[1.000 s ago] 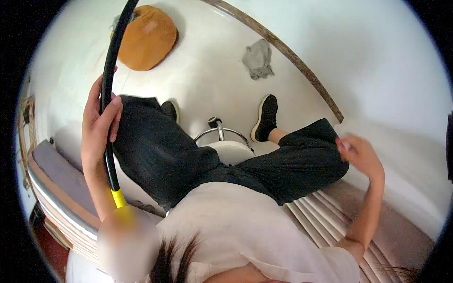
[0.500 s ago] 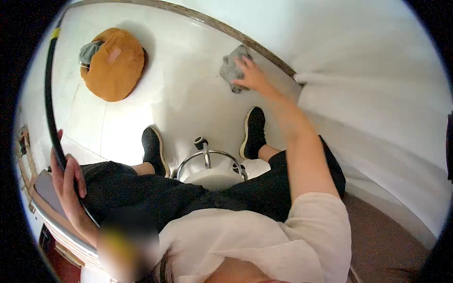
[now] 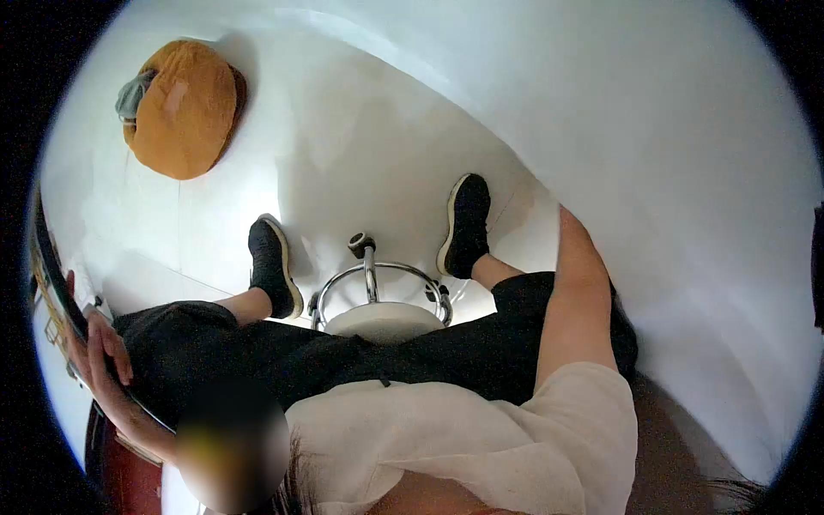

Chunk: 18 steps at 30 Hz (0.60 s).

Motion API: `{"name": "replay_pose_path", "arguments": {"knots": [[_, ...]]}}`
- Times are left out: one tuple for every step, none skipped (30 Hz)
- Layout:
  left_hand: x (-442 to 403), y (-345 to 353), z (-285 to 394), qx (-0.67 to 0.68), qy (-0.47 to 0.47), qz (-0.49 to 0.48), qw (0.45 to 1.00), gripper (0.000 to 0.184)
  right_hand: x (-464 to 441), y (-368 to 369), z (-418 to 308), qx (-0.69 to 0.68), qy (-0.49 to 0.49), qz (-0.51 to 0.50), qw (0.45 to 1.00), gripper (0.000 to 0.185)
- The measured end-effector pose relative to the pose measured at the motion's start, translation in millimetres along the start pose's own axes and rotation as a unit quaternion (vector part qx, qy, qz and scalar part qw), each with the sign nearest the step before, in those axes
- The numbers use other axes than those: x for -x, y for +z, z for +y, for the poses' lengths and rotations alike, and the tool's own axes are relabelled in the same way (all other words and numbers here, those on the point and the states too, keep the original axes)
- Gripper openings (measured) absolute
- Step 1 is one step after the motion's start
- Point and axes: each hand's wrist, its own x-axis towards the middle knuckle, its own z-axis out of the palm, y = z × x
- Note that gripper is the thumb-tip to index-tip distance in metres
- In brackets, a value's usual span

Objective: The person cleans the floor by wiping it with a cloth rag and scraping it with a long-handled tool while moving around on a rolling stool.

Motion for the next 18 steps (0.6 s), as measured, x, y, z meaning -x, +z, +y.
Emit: {"name": "replay_pose_path", "arguments": {"knots": [[-13,-10,-16,0.020,0.036,-0.044,0.998,0.035,4,1,17,0.006,-0.004,0.014,1.000,0.037],[-34,-29,-41,0.039,0.070,-0.086,0.993,0.030,7,2,27,0.010,-0.009,0.023,1.000,0.037],[-51,-46,-68,0.061,0.104,-0.125,0.985,0.027,11,-1,45,0.014,-0.007,0.041,0.999,0.037],[-40,-40,-56,0.009,0.098,-0.075,0.992,0.029,13,-3,57,0.016,-0.006,0.052,0.999,0.037],[-29,-33,-43,-0.044,0.087,-0.026,0.995,0.032,10,-5,65,0.016,-0.005,0.059,0.998,0.037],[-18,-26,-30,-0.094,0.070,0.022,0.993,0.035,5,-8,72,0.014,-0.004,0.068,0.998,0.037],[-14,-22,-26,-0.048,0.035,0.035,0.998,0.036,0,-13,78,0.010,-0.005,0.077,0.997,0.037],[-11,-18,-22,-0.001,0.000,0.052,0.999,0.037,-9,-15,81,0.004,-0.006,0.085,0.996,0.037],[-7,-12,-16,0.048,-0.033,0.073,0.996,0.038,-19,-19,80,-0.005,-0.008,0.093,0.996,0.037],[-7,-4,-11,0.066,-0.045,0.098,0.992,0.039,-30,-22,79,-0.017,-0.010,0.103,0.994,0.037],[-4,0,-8,0.072,-0.055,0.115,0.989,0.039,-42,-24,78,-0.032,-0.012,0.111,0.993,0.038],[-3,8,-1,0.081,-0.060,0.135,0.986,0.040,-55,-28,70,-0.051,-0.016,0.118,0.992,0.038],[-4,11,3,0.082,-0.063,0.151,0.983,0.040,-68,-30,64,-0.069,-0.019,0.123,0.990,0.038],[-4,15,9,0.086,-0.067,0.167,0.980,0.041,-77,-32,57,-0.091,-0.023,0.122,0.988,0.038],[-5,18,14,0.093,-0.071,0.184,0.976,0.041,-87,-34,47,-0.113,-0.024,0.122,0.986,0.038],[-5,21,17,0.100,-0.077,0.197,0.972,0.042,-95,-37,33,-0.138,-0.026,0.119,0.983,0.038],[-6,24,20,0.107,-0.077,0.206,0.970,0.042,-104,-36,15,-0.166,-0.026,0.109,0.980,0.038],[-6,27,18,0.108,-0.076,0.208,0.969,0.042,-107,-36,-2,-0.200,-0.024,0.102,0.974,0.038]]}}
